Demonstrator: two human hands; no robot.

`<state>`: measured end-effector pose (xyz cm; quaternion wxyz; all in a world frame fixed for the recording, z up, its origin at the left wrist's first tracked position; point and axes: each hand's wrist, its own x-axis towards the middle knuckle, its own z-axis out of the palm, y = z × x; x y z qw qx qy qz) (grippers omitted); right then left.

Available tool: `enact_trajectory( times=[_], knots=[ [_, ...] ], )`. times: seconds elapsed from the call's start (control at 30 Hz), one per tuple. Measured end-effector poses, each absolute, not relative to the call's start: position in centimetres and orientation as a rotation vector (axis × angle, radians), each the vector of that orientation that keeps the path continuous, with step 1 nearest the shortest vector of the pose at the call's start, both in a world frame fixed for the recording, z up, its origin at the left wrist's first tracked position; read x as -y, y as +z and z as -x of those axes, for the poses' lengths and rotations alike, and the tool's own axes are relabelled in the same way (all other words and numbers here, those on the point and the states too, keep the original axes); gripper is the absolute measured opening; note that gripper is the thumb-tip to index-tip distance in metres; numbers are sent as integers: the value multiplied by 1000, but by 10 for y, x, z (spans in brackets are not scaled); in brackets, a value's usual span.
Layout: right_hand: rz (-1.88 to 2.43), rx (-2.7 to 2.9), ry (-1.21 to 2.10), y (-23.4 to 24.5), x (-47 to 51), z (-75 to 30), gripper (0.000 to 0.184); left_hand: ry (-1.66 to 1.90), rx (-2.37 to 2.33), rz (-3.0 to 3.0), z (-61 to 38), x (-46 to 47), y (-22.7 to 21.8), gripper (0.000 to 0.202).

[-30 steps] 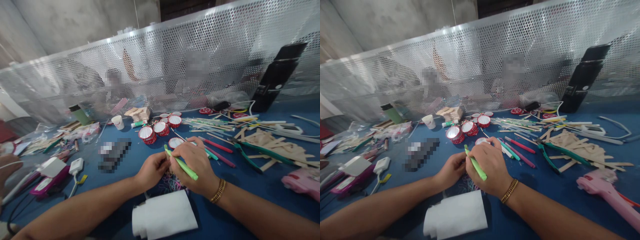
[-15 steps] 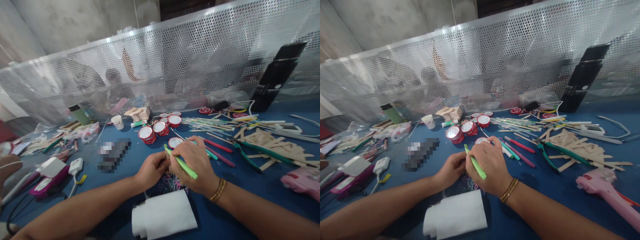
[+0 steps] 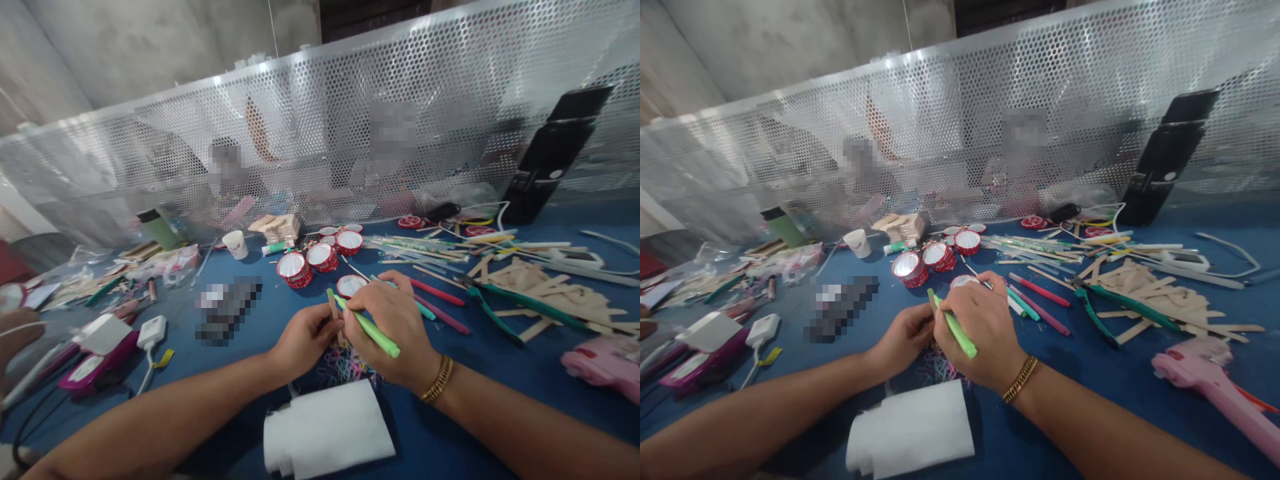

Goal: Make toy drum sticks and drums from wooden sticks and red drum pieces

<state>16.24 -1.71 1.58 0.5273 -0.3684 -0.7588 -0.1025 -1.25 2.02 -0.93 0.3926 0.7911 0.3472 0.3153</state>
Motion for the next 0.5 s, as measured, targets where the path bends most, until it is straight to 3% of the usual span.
enact_trajectory(
  times=[0.5],
  knots=[
    [885, 1835, -257, 17, 18, -161, 9, 822, -864, -2051, 12, -20, -7, 30]
  ],
)
